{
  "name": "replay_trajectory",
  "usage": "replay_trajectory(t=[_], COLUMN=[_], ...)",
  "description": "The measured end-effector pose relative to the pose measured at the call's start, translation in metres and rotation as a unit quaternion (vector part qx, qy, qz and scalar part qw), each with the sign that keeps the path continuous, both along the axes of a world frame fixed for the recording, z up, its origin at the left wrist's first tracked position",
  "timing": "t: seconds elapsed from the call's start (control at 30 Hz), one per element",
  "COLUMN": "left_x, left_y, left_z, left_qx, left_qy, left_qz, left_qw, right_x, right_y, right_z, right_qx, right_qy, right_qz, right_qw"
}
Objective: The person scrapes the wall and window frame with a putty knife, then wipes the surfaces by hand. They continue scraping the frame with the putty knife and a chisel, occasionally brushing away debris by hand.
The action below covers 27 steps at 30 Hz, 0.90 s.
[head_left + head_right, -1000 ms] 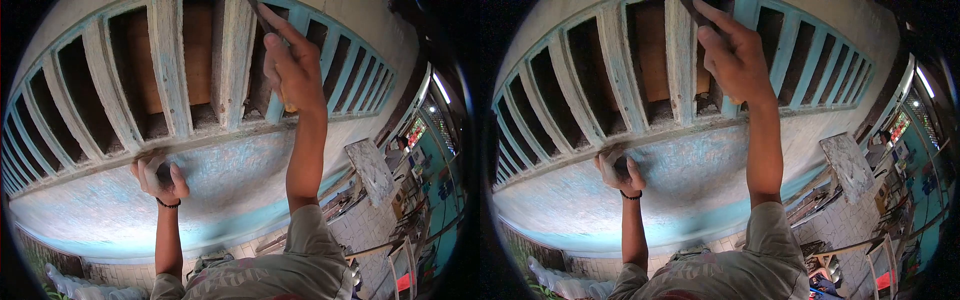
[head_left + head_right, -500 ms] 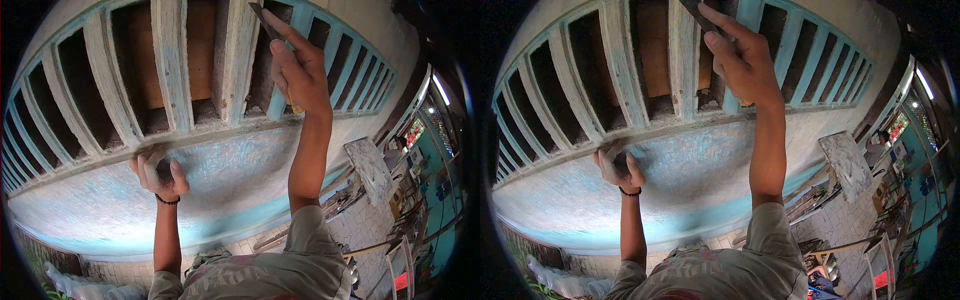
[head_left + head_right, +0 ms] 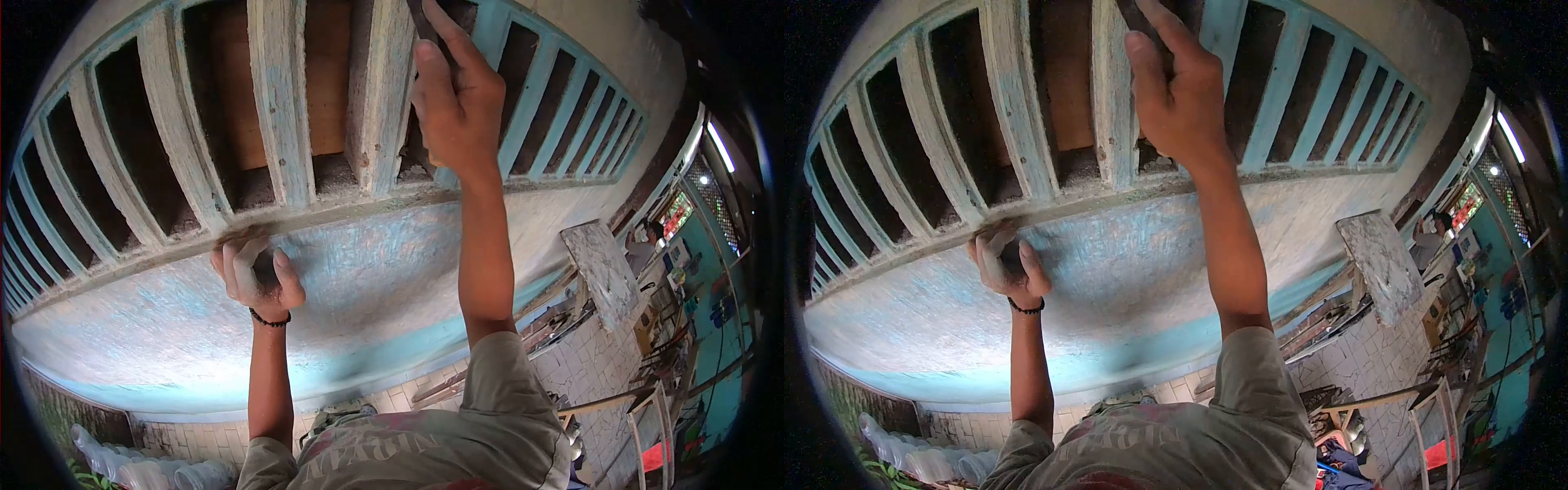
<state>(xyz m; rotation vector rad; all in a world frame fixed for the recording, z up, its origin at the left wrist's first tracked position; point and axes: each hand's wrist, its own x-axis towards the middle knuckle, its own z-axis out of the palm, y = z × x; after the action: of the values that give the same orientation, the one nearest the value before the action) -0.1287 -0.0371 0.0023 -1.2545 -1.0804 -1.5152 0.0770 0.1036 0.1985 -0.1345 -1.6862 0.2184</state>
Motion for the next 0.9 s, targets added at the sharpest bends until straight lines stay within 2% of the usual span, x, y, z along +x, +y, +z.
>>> replay_trajectory(t=[0.03, 0.23, 0.3, 0.4, 0.5, 0.57, 0.63, 0.7, 0.8, 0.9], left_x=[-0.001, -0.006, -0.006, -0.005, -0.005, -0.005, -0.005, -0.004, -0.004, -0.006], left_y=[0.0, -0.004, -0.005, -0.003, -0.003, -0.003, -0.003, -0.001, -0.002, -0.003], left_z=[0.001, -0.001, 0.0, 0.001, 0.0, 0.001, 0.001, 0.0, -0.002, 0.001], left_qx=[0.003, -0.007, -0.007, -0.002, -0.003, -0.001, -0.001, 0.0, -0.004, -0.012], left_qy=[0.003, 0.001, 0.006, 0.0, -0.001, -0.004, -0.009, -0.012, -0.01, -0.004], left_qz=[0.0, -0.015, -0.017, -0.012, -0.01, -0.017, -0.014, -0.012, -0.016, -0.031], left_qw=[1.0, 1.0, 1.0, 1.0, 1.0, 1.0, 1.0, 1.0, 1.0, 0.999], right_x=[-0.004, -0.026, -0.031, -0.019, -0.01, -0.011, -0.01, -0.007, -0.007, -0.012], right_y=[-0.001, -0.025, -0.009, -0.003, -0.027, -0.023, -0.038, -0.06, -0.058, -0.045], right_z=[0.0, -0.002, -0.011, -0.03, -0.058, -0.088, -0.11, -0.129, -0.118, -0.065], right_qx=[0.015, -0.11, -0.012, 0.045, 0.013, 0.077, 0.051, -0.072, -0.046, 0.006], right_qy=[0.009, 0.078, 0.095, 0.049, 0.005, 0.013, -0.006, -0.055, -0.049, -0.016], right_qz=[-0.019, 0.007, -0.01, -0.109, -0.167, -0.2, -0.214, -0.209, -0.215, -0.205], right_qw=[1.0, 0.991, 0.995, 0.992, 0.986, 0.977, 0.975, 0.974, 0.974, 0.979])
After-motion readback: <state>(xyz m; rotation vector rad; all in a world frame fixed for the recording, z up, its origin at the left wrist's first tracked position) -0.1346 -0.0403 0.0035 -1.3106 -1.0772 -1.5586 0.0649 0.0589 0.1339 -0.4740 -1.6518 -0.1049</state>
